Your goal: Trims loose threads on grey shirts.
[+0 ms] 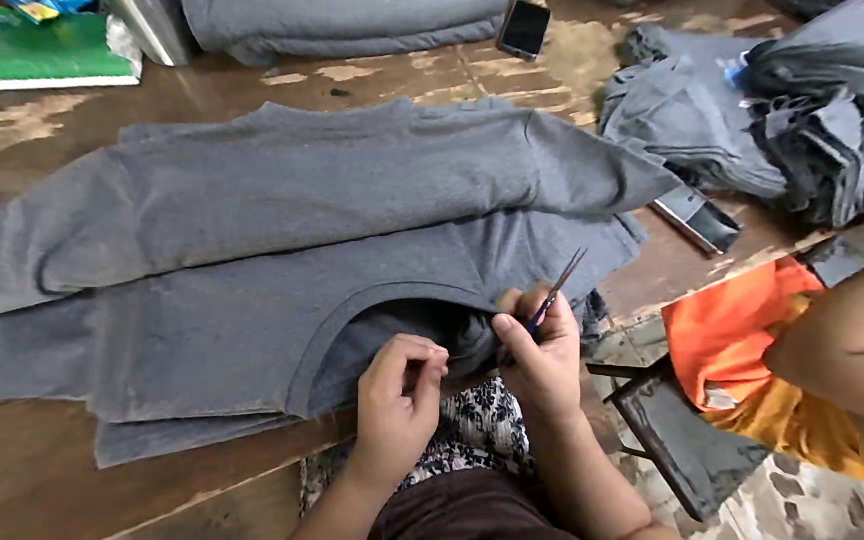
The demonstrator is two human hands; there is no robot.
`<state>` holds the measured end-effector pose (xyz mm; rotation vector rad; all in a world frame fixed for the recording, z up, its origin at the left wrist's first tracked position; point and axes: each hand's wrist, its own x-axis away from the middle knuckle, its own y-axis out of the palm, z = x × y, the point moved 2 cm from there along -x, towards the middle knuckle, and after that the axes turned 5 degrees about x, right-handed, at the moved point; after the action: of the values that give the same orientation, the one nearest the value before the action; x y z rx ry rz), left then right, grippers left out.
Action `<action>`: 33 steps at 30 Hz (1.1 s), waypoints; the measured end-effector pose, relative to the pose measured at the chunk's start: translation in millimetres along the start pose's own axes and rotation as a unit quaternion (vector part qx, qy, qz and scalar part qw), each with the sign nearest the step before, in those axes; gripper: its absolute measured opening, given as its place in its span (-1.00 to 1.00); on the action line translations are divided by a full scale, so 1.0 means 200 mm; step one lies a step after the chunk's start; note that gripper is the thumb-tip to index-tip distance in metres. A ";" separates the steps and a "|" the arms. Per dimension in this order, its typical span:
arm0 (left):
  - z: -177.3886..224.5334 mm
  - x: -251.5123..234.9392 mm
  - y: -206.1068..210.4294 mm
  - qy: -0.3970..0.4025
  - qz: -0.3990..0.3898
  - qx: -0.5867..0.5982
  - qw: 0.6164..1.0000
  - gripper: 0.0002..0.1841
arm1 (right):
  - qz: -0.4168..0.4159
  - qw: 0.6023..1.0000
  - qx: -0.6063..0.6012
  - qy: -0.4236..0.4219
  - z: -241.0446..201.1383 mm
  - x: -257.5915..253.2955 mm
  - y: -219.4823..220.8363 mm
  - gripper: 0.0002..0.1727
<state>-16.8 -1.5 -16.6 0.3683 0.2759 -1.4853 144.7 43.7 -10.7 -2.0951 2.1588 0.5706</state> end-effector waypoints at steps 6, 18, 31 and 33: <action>0.03 -0.04 0.04 -0.020 -0.035 -0.052 0.998 -0.70 | -0.008 0.994 -0.091 0.066 0.01 0.05 0.03 -0.77; 0.05 0.04 -0.01 -0.056 -0.052 0.042 0.996 -0.93 | -0.200 0.887 0.397 -0.124 -0.09 0.06 -0.25 -0.65; 0.25 0.06 -0.21 0.010 -0.333 -0.205 0.920 -0.64 | -0.177 0.886 0.409 -0.131 -0.10 0.17 -0.09 -0.50; 0.33 0.08 -0.31 -0.024 -0.389 -0.293 0.873 -0.55 | -0.143 0.902 0.386 -0.128 -0.12 0.12 -0.10 -0.52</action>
<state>-79.8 -45.3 33.4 -0.3230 0.8871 -2.0870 168.1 14.2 -0.2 -1.7040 1.5176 -0.0556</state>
